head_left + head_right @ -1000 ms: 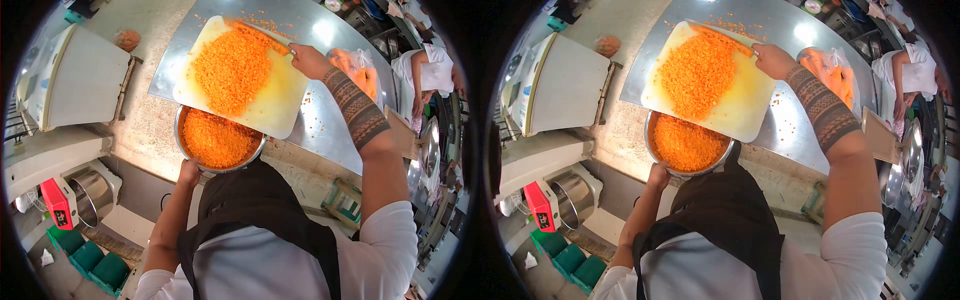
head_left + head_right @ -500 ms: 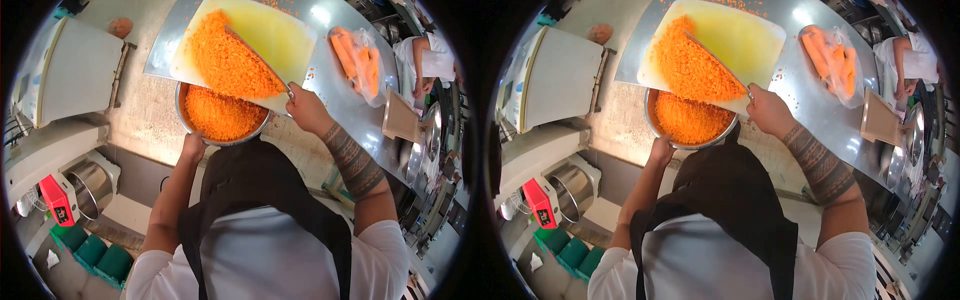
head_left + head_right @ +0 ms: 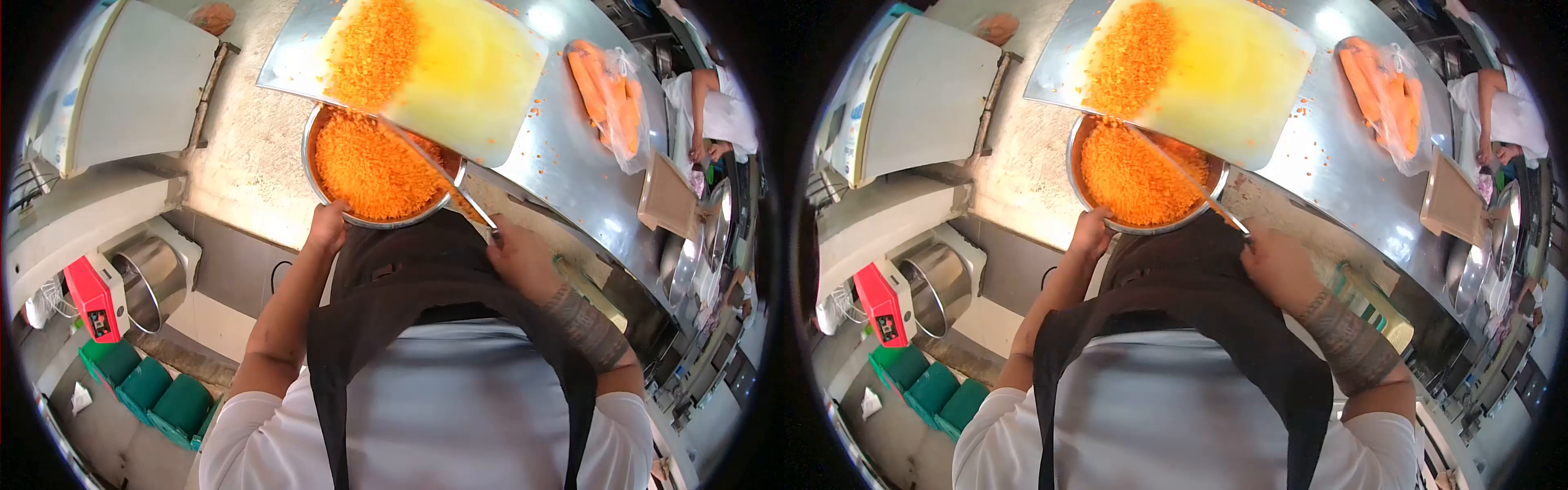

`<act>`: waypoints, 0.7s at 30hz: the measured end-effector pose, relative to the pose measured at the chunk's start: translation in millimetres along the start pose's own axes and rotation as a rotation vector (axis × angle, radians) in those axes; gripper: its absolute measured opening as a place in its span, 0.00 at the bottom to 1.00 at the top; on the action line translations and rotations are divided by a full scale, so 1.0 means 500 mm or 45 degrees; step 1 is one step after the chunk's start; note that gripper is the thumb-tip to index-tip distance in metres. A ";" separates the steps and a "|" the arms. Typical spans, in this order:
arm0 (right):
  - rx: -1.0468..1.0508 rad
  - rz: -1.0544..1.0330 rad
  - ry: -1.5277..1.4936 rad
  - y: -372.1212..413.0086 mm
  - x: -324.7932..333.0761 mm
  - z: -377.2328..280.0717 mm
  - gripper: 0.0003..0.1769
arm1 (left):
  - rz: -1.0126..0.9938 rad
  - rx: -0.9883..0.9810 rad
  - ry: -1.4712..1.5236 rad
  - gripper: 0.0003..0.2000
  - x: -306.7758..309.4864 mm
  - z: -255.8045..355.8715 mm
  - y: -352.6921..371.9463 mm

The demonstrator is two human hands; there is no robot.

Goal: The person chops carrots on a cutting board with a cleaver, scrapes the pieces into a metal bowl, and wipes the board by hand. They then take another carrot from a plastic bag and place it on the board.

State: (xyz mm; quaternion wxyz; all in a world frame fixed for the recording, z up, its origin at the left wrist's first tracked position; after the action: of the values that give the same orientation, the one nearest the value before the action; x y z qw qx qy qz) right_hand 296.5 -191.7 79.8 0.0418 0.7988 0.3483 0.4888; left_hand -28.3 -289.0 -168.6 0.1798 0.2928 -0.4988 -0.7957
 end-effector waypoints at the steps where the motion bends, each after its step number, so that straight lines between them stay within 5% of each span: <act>1: 0.004 0.031 0.046 -0.004 0.025 0.006 0.13 | 0.016 -0.014 0.018 0.25 -0.003 0.007 0.015; 7: -0.080 0.306 0.167 -0.163 0.241 0.118 0.19 | 0.127 -0.103 0.084 0.22 0.022 0.030 0.037; 11: 0.225 0.548 0.299 -0.366 0.369 0.171 0.16 | 0.132 -0.203 0.087 0.18 0.078 0.013 -0.002; 17: 0.310 0.378 0.419 -0.608 0.388 0.123 0.16 | 0.259 -0.127 0.080 0.25 0.098 -0.004 0.018; 18: 0.350 0.374 0.434 -0.630 0.382 0.091 0.16 | 0.327 -0.139 0.181 0.15 0.085 0.003 0.040; 21: 0.488 0.293 0.486 -0.691 0.360 0.022 0.17 | 0.288 -0.100 0.133 0.25 0.064 0.014 0.054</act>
State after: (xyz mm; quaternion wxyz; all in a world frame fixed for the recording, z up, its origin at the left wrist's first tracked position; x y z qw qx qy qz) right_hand 177.9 179.3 68.8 -0.2318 0.7200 0.3432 0.5569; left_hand -57.4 -314.5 -151.2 0.3054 0.2685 -0.4870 -0.7730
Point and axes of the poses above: each hand's wrist, its own y-axis away from the middle knuckle, its own x-axis out of the back of the hand, z = x × y, the point moved 10 cm from there along -y, towards the middle knuckle, and after that the axes turned 11 degrees about x, right-handed, at the moved point
